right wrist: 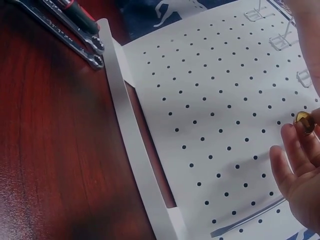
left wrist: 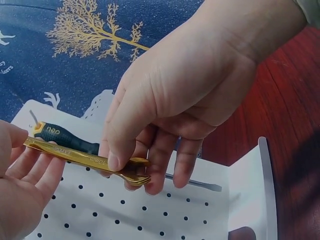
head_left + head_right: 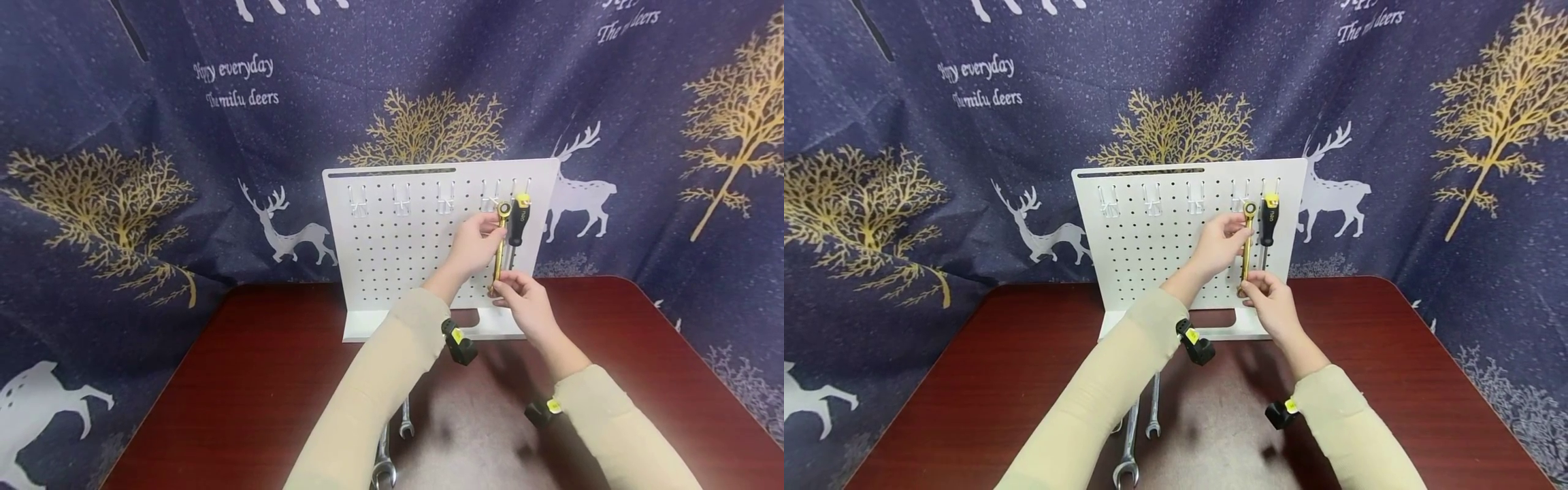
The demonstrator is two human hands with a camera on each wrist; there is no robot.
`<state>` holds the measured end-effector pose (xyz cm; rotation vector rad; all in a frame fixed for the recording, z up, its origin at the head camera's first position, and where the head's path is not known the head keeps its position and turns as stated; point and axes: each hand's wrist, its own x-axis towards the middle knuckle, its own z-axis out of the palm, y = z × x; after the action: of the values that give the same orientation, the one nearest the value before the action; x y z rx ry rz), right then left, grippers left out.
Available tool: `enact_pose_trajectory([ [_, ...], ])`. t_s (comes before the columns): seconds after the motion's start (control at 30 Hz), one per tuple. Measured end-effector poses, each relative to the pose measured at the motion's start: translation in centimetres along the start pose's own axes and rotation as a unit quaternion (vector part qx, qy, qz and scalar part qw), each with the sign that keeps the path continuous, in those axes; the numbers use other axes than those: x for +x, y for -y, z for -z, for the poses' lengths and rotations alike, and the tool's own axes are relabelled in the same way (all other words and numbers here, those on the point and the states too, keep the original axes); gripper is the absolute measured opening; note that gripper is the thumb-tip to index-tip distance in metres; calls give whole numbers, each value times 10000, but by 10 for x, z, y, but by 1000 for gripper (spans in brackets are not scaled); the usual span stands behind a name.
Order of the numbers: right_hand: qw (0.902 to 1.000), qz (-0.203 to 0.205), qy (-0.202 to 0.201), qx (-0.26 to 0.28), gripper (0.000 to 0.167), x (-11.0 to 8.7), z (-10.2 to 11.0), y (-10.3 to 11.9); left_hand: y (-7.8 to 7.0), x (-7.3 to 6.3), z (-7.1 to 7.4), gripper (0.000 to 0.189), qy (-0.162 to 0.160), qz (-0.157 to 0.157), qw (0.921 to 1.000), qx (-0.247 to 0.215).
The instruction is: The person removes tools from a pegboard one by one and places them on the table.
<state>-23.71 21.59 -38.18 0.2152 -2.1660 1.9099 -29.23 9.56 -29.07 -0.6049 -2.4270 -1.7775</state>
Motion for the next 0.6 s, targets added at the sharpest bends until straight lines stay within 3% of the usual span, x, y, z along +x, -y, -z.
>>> enact_pose_trajectory([
  [0.33,9995,-98,222,-217,24,-7,-6,-5,1,-3,7,32,-40,60,9988,-481],
  [0.6,9974,-8,546,-461,23,-13,-11,-6,10,-7,17,29,124,0,9994,-314],
])
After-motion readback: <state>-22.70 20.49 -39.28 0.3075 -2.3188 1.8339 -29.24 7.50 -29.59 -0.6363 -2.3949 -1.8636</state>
